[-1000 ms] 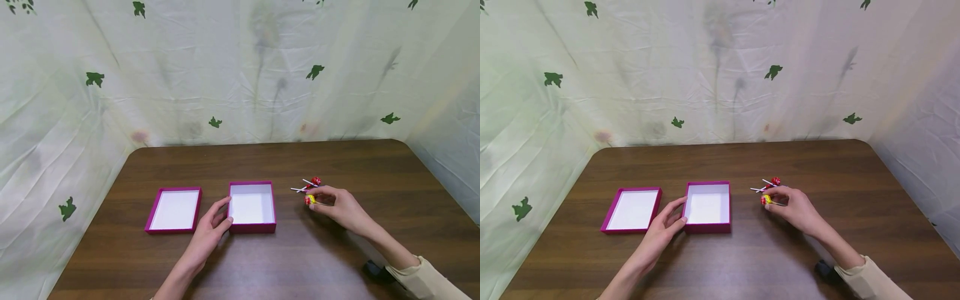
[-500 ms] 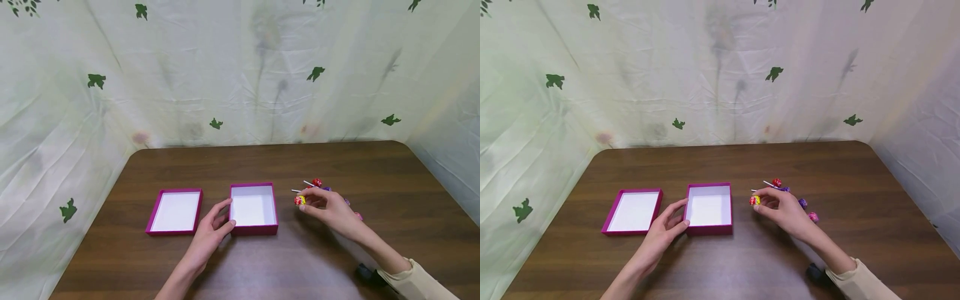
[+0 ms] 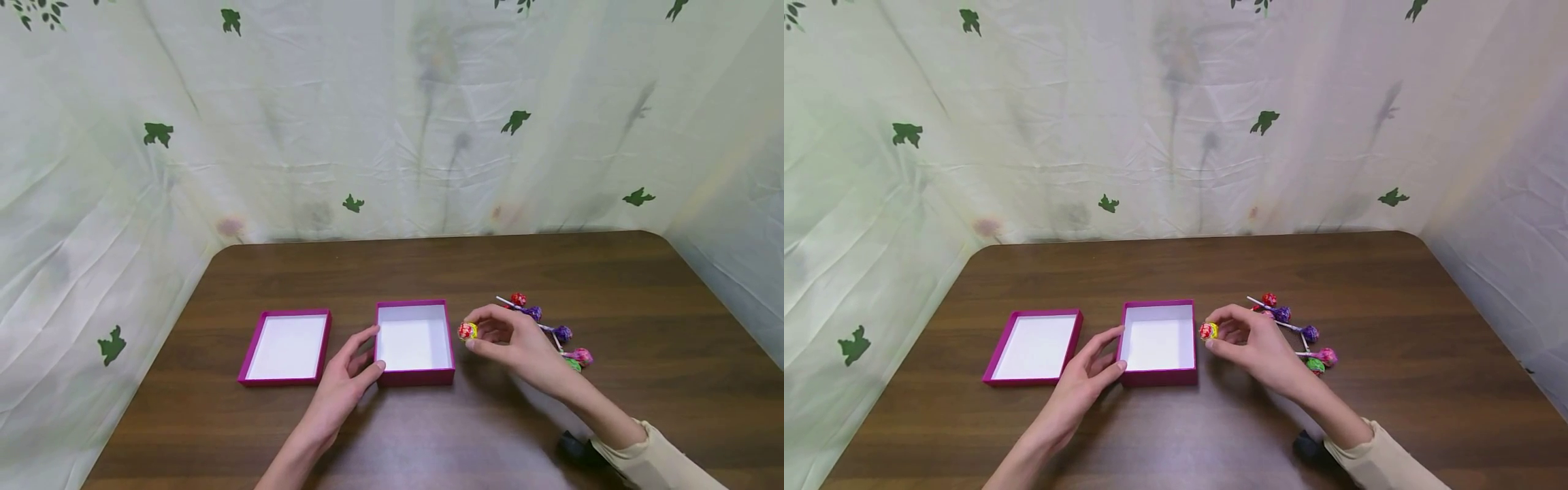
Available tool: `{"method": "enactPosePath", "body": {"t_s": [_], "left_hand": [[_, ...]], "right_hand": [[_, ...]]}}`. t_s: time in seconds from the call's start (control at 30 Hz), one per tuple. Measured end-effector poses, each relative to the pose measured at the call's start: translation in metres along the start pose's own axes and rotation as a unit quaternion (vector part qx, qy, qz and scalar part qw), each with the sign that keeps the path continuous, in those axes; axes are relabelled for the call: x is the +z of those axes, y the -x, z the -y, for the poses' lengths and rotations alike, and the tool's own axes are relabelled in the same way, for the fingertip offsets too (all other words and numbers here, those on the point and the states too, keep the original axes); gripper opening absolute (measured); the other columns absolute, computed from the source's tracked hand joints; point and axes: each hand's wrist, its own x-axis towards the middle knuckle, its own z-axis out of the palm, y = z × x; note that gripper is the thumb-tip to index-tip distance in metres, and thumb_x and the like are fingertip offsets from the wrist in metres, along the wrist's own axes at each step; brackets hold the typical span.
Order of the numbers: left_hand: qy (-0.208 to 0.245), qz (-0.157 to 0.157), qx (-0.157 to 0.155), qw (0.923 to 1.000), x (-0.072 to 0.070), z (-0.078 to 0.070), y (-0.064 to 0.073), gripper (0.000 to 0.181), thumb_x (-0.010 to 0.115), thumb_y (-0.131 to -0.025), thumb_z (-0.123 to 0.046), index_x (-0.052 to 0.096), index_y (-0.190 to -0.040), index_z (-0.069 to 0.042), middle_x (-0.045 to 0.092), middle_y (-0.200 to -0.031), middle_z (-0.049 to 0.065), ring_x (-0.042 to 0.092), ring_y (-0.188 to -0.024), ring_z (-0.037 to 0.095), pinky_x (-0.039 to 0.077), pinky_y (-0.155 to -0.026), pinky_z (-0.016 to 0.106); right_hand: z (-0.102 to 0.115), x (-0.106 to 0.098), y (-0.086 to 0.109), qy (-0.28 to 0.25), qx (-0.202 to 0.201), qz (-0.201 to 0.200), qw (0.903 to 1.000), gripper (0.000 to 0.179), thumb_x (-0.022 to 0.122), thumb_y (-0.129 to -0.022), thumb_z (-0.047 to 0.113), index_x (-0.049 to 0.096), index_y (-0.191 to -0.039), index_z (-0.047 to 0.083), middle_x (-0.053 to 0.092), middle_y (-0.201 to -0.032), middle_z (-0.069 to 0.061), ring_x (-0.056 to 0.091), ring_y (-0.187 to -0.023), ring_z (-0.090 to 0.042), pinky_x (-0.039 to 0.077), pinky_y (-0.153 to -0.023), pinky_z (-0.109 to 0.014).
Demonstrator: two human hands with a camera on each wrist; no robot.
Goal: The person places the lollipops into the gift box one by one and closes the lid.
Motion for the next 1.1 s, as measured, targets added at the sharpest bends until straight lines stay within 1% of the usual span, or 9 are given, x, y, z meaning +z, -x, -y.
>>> {"method": "enactPosePath", "body": {"t_s": [0.17,0.27,0.37,0.4,0.5,0.73,0.83,0.97,1.1], "left_hand": [[0.000,0.002,-0.001,1.0000,0.000,0.000,0.000,0.052,0.066,-0.094,-0.013,0.051,-0.143,-0.023,0.036,-0.152,0.005,0.041,-0.134,0.038,0.040,-0.102,0.054],[-0.002,0.002,-0.003,1.0000,0.000,-0.001,0.001,0.051,0.066,-0.094,-0.015,0.051,-0.142,-0.024,0.036,-0.153,0.005,0.041,-0.134,0.038,0.041,-0.102,0.054],[-0.002,0.002,-0.007,1.0000,-0.001,-0.002,0.000,0.051,0.066,-0.094,-0.016,0.051,-0.142,-0.025,0.035,-0.153,0.006,0.041,-0.135,0.038,0.041,-0.102,0.053],[-0.002,0.003,-0.008,1.0000,-0.001,-0.002,0.000,0.051,0.066,-0.094,-0.017,0.051,-0.142,-0.025,0.035,-0.153,0.006,0.041,-0.135,0.038,0.041,-0.101,0.053],[0.000,0.005,-0.010,0.9999,-0.001,-0.003,0.000,0.051,0.066,-0.094,-0.016,0.050,-0.142,-0.025,0.035,-0.153,0.006,0.040,-0.135,0.039,0.042,-0.101,0.053],[-0.005,0.001,-0.011,0.9999,0.001,-0.002,-0.001,0.051,0.066,-0.094,-0.015,0.051,-0.142,-0.025,0.035,-0.153,0.006,0.042,-0.134,0.038,0.043,-0.101,0.052],[-0.006,0.002,-0.008,1.0000,0.001,-0.002,-0.001,0.051,0.066,-0.094,-0.014,0.051,-0.142,-0.024,0.035,-0.153,0.006,0.042,-0.134,0.039,0.043,-0.100,0.051],[-0.004,0.003,0.002,1.0000,0.001,-0.001,-0.001,0.051,0.066,-0.094,-0.014,0.051,-0.142,-0.024,0.036,-0.152,0.006,0.043,-0.133,0.039,0.044,-0.100,0.050],[0.000,0.003,0.006,1.0000,0.001,0.000,0.000,0.051,0.066,-0.094,-0.013,0.052,-0.141,-0.024,0.037,-0.152,0.006,0.044,-0.133,0.037,0.044,-0.100,0.050]], "right_hand": [[0.006,0.008,-0.007,-0.018,-0.012,-0.003,0.9998,0.024,0.077,-0.087,0.017,0.066,-0.108,0.020,0.066,-0.096,0.000,0.063,-0.083,-0.021,0.053,-0.076,-0.031],[0.019,0.011,-0.009,-0.026,-0.015,-0.005,0.9995,0.025,0.077,-0.086,0.011,0.066,-0.108,0.016,0.067,-0.096,-0.002,0.063,-0.084,-0.023,0.052,-0.076,-0.031],[0.026,0.015,-0.014,-0.027,-0.015,-0.011,0.9995,0.027,0.077,-0.085,0.009,0.066,-0.109,0.016,0.068,-0.098,0.000,0.062,-0.085,-0.023,0.051,-0.078,-0.031],[0.028,0.016,-0.015,-0.025,-0.015,-0.011,0.9995,0.027,0.077,-0.085,0.010,0.067,-0.109,0.017,0.068,-0.098,0.000,0.062,-0.085,-0.022,0.051,-0.078,-0.031],[0.024,0.020,-0.022,-0.029,-0.020,-0.010,0.9993,0.028,0.079,-0.085,0.017,0.068,-0.110,0.022,0.069,-0.099,0.004,0.063,-0.086,-0.020,0.052,-0.080,-0.032],[0.026,0.034,-0.033,-0.058,-0.031,0.021,0.9976,0.024,0.078,-0.086,0.023,0.070,-0.109,0.023,0.070,-0.098,0.003,0.064,-0.086,-0.020,0.054,-0.076,-0.036],[0.026,0.040,-0.037,-0.045,-0.031,0.030,0.9981,0.023,0.077,-0.086,0.024,0.070,-0.108,0.025,0.070,-0.097,0.005,0.064,-0.084,-0.018,0.054,-0.073,-0.036],[0.025,0.046,-0.042,-0.009,-0.031,0.038,0.9988,0.022,0.077,-0.087,0.024,0.070,-0.107,0.025,0.069,-0.094,0.007,0.063,-0.082,-0.015,0.053,-0.070,-0.035],[0.024,0.052,-0.049,0.024,-0.023,0.044,0.9985,0.023,0.077,-0.086,0.024,0.069,-0.107,0.024,0.068,-0.091,0.009,0.063,-0.083,-0.011,0.053,-0.074,-0.032]]}}
